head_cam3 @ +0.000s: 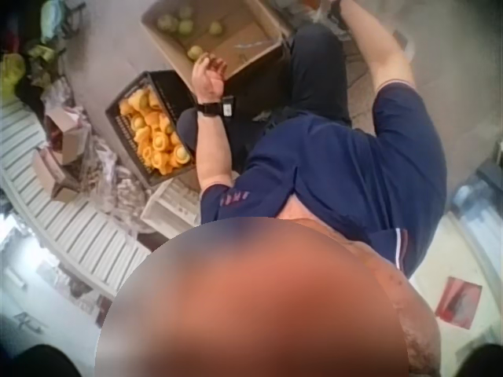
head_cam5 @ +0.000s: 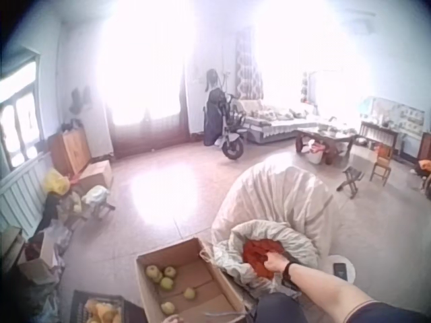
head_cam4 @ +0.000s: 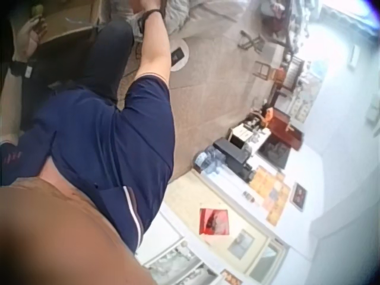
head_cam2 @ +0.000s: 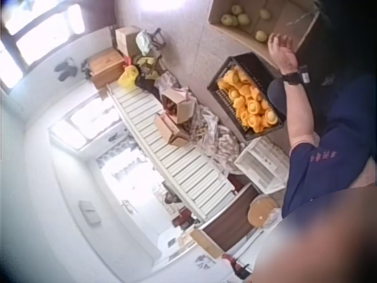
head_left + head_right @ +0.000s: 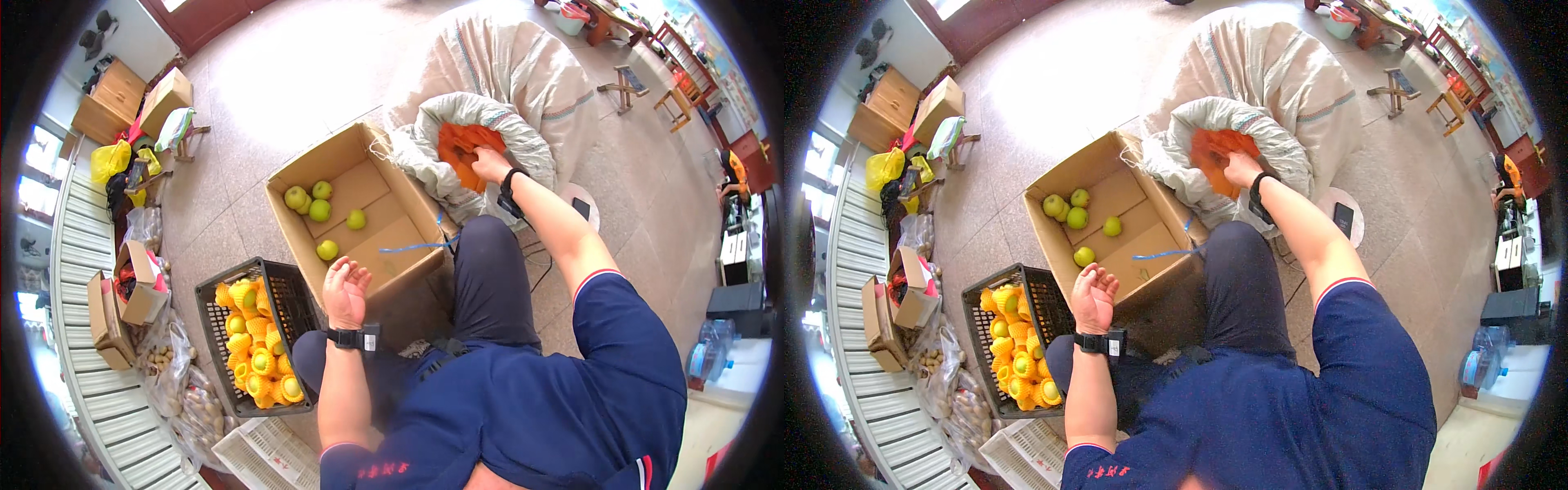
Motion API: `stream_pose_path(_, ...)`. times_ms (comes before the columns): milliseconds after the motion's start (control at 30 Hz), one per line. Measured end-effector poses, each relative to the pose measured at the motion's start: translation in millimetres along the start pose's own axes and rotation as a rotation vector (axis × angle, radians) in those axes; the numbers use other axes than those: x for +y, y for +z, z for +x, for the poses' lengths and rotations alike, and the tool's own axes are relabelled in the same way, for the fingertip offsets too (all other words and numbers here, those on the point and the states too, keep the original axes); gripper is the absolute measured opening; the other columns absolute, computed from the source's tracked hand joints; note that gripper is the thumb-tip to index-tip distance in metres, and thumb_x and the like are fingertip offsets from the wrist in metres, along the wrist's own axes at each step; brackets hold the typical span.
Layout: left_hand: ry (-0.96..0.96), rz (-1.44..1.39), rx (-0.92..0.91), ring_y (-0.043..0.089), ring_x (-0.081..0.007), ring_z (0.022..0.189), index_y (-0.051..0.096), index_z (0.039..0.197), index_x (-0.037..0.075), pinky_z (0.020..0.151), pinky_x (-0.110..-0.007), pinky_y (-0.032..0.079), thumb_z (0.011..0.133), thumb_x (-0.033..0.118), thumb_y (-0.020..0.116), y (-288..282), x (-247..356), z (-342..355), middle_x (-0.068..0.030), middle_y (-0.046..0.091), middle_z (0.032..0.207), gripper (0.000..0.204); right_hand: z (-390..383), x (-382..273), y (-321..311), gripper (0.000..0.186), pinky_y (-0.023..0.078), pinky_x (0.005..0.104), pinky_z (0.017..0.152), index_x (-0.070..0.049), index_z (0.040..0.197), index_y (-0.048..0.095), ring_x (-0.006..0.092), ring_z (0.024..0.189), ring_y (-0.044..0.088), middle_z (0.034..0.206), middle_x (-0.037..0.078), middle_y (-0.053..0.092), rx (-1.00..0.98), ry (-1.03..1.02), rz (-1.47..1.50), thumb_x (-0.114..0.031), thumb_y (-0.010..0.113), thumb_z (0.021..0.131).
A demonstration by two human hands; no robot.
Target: The person takes foam nets from a large bag and places them onto individual pears before putting them into a black crate.
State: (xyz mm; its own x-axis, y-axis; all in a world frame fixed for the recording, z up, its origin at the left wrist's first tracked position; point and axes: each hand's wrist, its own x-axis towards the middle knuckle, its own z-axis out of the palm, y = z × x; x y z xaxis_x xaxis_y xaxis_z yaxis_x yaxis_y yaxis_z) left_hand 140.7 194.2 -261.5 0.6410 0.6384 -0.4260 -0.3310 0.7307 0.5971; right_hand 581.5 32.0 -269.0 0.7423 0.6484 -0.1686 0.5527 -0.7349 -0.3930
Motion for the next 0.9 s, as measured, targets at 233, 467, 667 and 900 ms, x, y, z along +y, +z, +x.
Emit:
stream_pose_path(233,-0.002,0.023,0.055,0.066,-0.0255,0.088,0.057,0.116,0.006,0.081,-0.041,0.057,0.095,0.009,0.060,-3.0,3.4,-7.6,-0.0085,0.065,0.101,0.021,45.1,5.0,41.8,0.043,0.048,0.0465,0.098,0.004,0.122,0.060,0.0428,0.113,0.062,0.120,0.027,0.065,-0.102,0.053,-0.123,-0.010,0.049,0.083)
stream_pose_path(467,-0.029,0.024,0.057,0.066,-0.0258,0.088,0.058,0.116,0.005,0.082,-0.041,0.057,0.095,0.008,0.061,4.9,-2.2,-2.0,-0.0088,0.065,0.100,0.022,74.4,36.8,50.5,0.031,0.053,0.0454,0.090,0.003,0.107,0.070,0.0398,0.108,0.066,0.115,0.025,0.068,-0.030,-0.009,-0.235,-0.017,0.056,0.088)
stream_pose_path(667,0.030,0.029,0.099,0.066,-0.0257,0.089,0.057,0.116,0.006,0.082,-0.042,0.057,0.095,0.007,0.061,-11.7,12.5,-10.1,-0.0080,0.064,0.099,0.022,41.0,-24.8,32.8,0.033,0.046,0.0461,0.100,-0.007,0.121,0.064,0.0359,0.118,0.060,0.123,0.022,0.064,0.278,-0.230,-0.068,-0.016,0.053,0.091)
stream_pose_path(900,0.044,0.010,0.032,0.068,-0.0246,0.086,0.060,0.113,0.007,0.079,-0.043,0.059,0.095,0.010,0.060,-0.7,-2.8,-3.4,-0.0079,0.068,0.097,0.018,-24.0,-19.5,-6.2,0.024,0.050,0.0463,0.092,0.001,0.106,0.064,0.0400,0.103,0.061,0.109,0.022,0.064,0.430,-0.333,0.074,-0.012,0.061,0.086)
